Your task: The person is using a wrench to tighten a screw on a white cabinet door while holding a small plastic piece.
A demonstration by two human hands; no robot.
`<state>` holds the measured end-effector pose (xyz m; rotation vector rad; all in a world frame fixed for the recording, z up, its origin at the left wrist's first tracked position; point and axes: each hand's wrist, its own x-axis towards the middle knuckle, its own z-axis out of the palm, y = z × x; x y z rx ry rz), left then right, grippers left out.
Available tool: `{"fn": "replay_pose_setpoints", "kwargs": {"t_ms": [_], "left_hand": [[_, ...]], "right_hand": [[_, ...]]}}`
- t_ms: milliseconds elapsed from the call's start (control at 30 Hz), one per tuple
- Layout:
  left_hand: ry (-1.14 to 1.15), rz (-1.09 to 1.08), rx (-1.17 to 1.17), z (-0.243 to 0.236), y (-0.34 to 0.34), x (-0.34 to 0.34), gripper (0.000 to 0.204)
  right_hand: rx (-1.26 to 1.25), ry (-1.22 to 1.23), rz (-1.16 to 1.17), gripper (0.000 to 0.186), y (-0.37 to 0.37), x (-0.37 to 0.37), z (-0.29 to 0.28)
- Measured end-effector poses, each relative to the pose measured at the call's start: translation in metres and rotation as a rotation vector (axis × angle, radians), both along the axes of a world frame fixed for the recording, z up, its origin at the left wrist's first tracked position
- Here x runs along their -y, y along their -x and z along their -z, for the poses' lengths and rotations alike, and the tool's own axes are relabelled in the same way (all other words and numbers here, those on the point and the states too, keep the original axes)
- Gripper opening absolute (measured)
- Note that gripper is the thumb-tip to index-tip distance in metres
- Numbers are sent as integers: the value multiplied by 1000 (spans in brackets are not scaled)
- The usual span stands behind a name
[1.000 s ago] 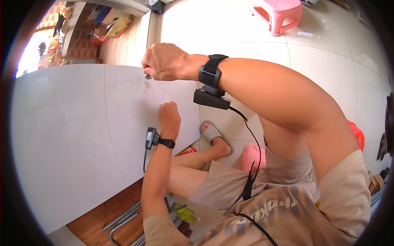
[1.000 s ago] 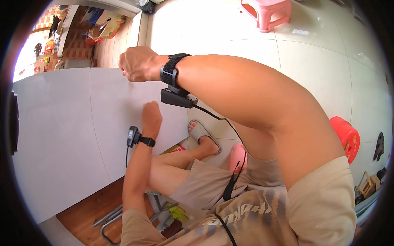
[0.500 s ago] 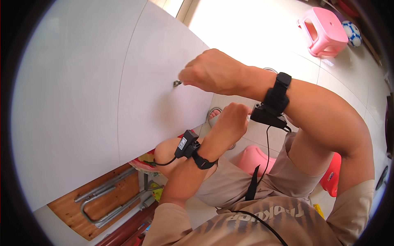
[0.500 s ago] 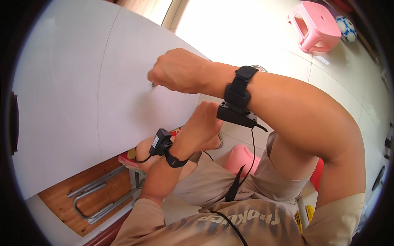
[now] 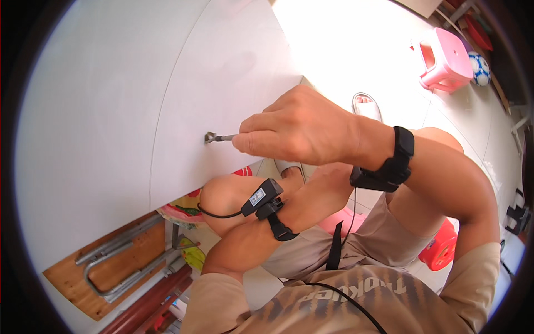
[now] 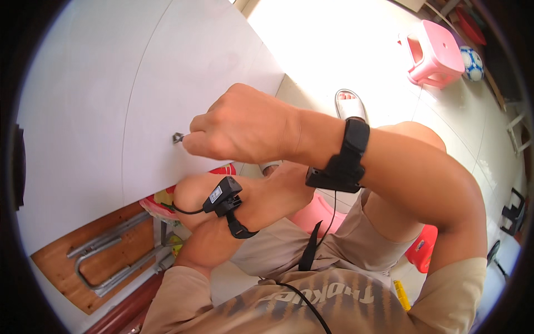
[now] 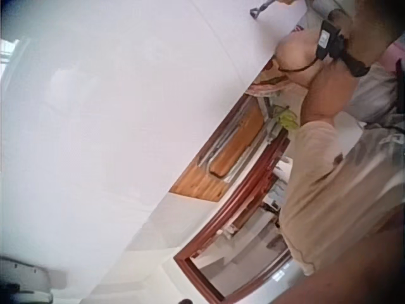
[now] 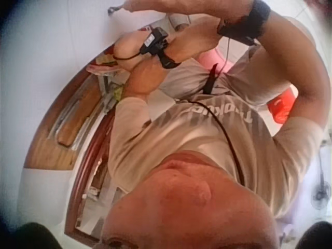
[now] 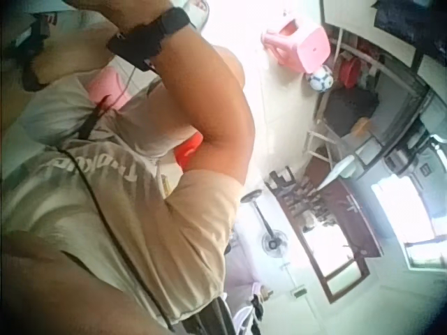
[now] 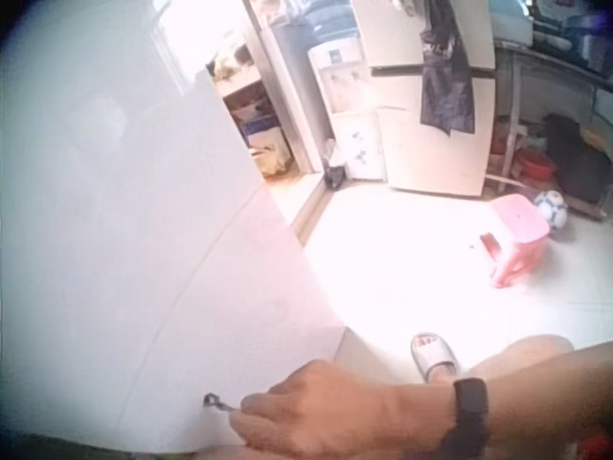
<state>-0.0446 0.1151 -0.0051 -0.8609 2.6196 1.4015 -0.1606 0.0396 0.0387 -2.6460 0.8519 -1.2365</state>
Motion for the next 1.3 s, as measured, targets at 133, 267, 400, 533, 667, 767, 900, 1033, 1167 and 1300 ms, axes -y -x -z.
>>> {"fn": "replay_pose_setpoints", "kwargs": {"t_ms": [133, 267, 400, 533, 667, 767, 900, 1033, 1167, 1300], "left_hand": [[135, 97, -127, 14, -10, -5, 10], [-67, 43, 131, -14, -15, 2, 11], [-125, -21, 13, -11, -17, -2, 17], [-223, -115, 38, -9, -20, -8, 17], [-44, -65, -129, 5, -28, -16, 23], [125, 115, -156, -2, -25, -6, 26], [-81, -5, 18, 33, -19, -13, 20], [260, 235, 147, 35, -13, -7, 7], [386, 212, 113, 30, -12, 0, 9], [490, 104, 172, 25, -19, 27, 10]], "right_hand": [[-45, -82, 20, 22, -13, 0, 19], [-91, -62, -119, 23, -27, -9, 12], [58, -59, -99, 25, -32, -8, 19], [-127, -116, -15, 27, -41, -13, 22], [32, -84, -67, 24, -49, -14, 16], [-239, -164, 31, 23, -41, -10, 23], [-149, -95, -30, 27, -34, -10, 2], [140, -62, 226, 13, 5, -3, -10], [98, -150, 356, 11, 5, -5, 0], [-83, -154, 421, 12, -1, -3, 2]]}}
